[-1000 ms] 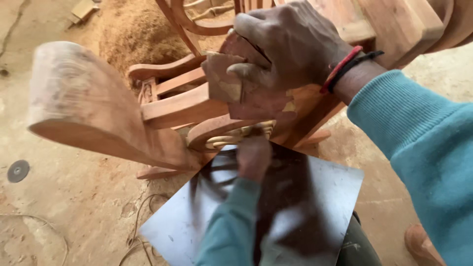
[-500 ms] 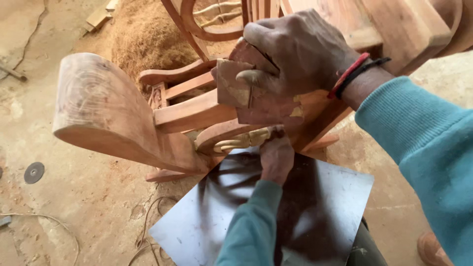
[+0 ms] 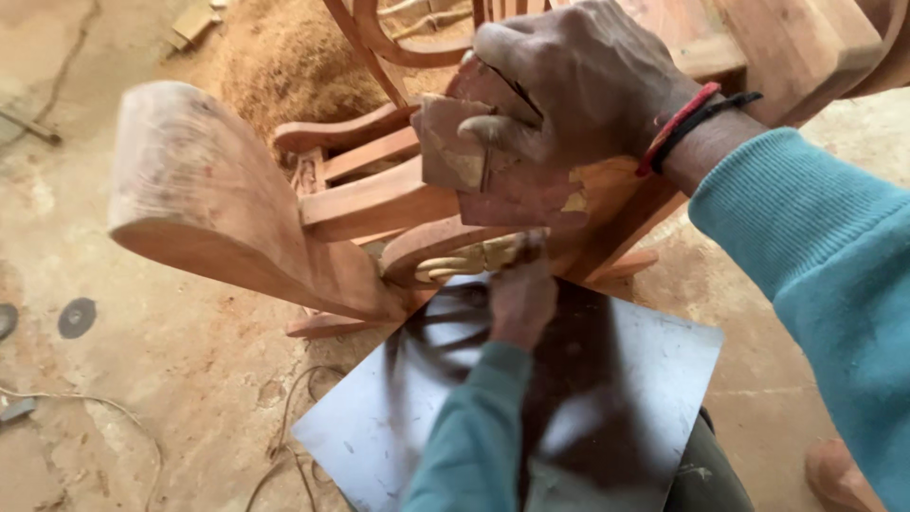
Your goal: The person sands the wooden frame and decorative wheel of a rocking chair by hand using pieces of sandpaper, reaching into the narrow gaps of the backrest and armrest.
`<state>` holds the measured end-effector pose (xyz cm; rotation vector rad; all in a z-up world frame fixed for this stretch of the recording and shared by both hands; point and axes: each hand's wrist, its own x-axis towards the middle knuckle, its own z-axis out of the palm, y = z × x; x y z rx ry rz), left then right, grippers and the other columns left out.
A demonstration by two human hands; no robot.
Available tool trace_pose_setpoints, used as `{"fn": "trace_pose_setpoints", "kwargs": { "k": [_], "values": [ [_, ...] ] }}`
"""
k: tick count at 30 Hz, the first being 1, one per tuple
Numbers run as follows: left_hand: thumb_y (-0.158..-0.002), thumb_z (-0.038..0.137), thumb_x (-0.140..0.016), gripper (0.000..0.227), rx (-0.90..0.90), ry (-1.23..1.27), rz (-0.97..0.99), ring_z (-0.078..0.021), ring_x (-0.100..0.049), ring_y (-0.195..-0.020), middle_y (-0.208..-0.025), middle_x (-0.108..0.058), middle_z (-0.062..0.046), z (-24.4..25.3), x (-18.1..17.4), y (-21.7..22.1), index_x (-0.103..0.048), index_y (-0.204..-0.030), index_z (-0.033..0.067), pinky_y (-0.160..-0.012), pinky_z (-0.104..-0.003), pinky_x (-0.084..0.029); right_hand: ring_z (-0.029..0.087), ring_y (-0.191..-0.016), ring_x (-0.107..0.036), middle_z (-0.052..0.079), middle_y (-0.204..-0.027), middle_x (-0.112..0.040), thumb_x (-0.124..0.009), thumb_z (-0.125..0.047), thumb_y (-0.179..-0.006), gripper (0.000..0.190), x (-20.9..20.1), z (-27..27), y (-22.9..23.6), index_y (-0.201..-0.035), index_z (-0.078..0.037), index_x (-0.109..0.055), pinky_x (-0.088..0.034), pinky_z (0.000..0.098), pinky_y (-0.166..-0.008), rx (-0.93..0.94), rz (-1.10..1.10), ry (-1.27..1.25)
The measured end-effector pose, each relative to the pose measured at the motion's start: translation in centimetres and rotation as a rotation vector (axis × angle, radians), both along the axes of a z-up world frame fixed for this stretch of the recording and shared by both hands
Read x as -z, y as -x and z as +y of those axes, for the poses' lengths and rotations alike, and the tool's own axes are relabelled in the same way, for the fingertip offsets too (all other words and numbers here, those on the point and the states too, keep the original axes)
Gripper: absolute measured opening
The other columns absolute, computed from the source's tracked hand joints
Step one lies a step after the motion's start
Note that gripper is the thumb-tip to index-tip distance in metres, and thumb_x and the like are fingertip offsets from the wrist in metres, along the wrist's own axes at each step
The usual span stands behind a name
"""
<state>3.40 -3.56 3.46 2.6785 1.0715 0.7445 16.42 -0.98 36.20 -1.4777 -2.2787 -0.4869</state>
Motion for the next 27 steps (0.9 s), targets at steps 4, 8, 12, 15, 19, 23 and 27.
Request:
{"fn": "trace_pose_setpoints", "kwargs": {
  "k": [4, 8, 12, 15, 19, 23, 27],
  "values": [
    [-0.093, 0.011, -0.05, 0.04, 0.042, 0.331, -0.022, -0.0397, -0.073, -0.081, -0.089, -0.075, -0.018, 2.4, 0.7, 7.2, -0.082, -0.111, 0.0266, -0.073, -0.055, -0.056, 0.032, -0.071, -0.067, 0.012, -0.08, -0.064, -0.079, -0.048, -0.099, 0.047, 0.6, 0.1, -0.7, -0.098, -0.003, -0.063, -0.052, 0.0457, -0.063, 0.017, -0.012, 0.044],
    [-0.094, 0.019, -0.06, 0.02, -0.1, 0.113, 0.202, -0.0418, -0.072, -0.087, -0.095, -0.073, -0.02, 4.1, 0.4, 5.5, -0.072, -0.105, 0.009, -0.076, -0.059, -0.055, 0.034, -0.066, -0.065, 0.015, -0.077, -0.064, -0.08, -0.045, -0.094, 0.045, 0.4, 0.1, -0.3, -0.096, -0.003, -0.065, -0.052, 0.0455, -0.058, 0.032, -0.022, 0.002],
    [-0.093, 0.015, -0.056, 0.047, -0.086, 0.374, 0.094, -0.0448, -0.071, -0.083, -0.105, -0.072, -0.024, 0.7, -2.3, 6.1, -0.063, -0.138, 0.0098, -0.076, -0.062, -0.054, 0.031, -0.069, -0.066, 0.013, -0.078, -0.064, -0.075, -0.051, -0.097, 0.047, 0.5, 0.1, -0.1, -0.099, -0.006, -0.064, -0.053, 0.0443, -0.062, 0.074, -0.034, 0.095],
    [-0.093, 0.014, -0.053, 0.047, 0.006, 0.358, 0.042, -0.0423, -0.073, -0.088, -0.141, -0.061, -0.025, 0.8, -3.1, 6.7, -0.064, -0.138, 0.0097, -0.076, -0.059, -0.057, 0.032, -0.074, -0.067, 0.013, -0.086, -0.066, -0.077, -0.05, -0.099, 0.046, 0.7, 0.3, -0.9, -0.105, -0.006, -0.065, -0.054, 0.0451, -0.065, 0.021, -0.041, 0.007],
    [-0.106, 0.042, -0.056, 0.038, -0.094, 0.456, 0.431, -0.0388, -0.07, -0.095, -0.105, -0.077, -0.018, 2.6, -1.9, 2.6, -0.077, -0.106, 0.0102, -0.087, -0.055, -0.056, 0.035, -0.07, -0.067, 0.017, -0.084, -0.067, -0.08, -0.047, -0.092, 0.048, 1.3, 0.0, -0.5, -0.101, -0.002, -0.066, -0.053, 0.0473, -0.06, 0.069, -0.073, 0.023],
    [-0.096, 0.036, -0.064, 0.034, -0.04, 0.27, 0.141, -0.0382, -0.072, -0.086, -0.109, -0.073, -0.019, 0.7, -1.8, 3.7, -0.072, -0.113, 0.0076, -0.075, -0.056, -0.056, 0.034, -0.077, -0.067, 0.014, -0.089, -0.067, -0.079, -0.05, -0.099, 0.048, 1.0, 0.1, -0.9, -0.106, -0.004, -0.065, -0.054, 0.0462, -0.066, 0.03, -0.036, 0.03],
    [-0.099, 0.033, -0.062, 0.033, -0.003, 0.216, 0.143, -0.0374, -0.073, -0.085, -0.106, -0.072, -0.018, 1.6, -0.6, 4.4, -0.069, -0.12, 0.0095, -0.074, -0.056, -0.057, 0.035, -0.077, -0.069, 0.015, -0.089, -0.07, -0.08, -0.043, -0.096, 0.042, 1.0, 0.3, -1.1, -0.113, -0.006, -0.07, -0.055, 0.046, -0.066, 0.012, 0.016, 0.034]
  ]
}}
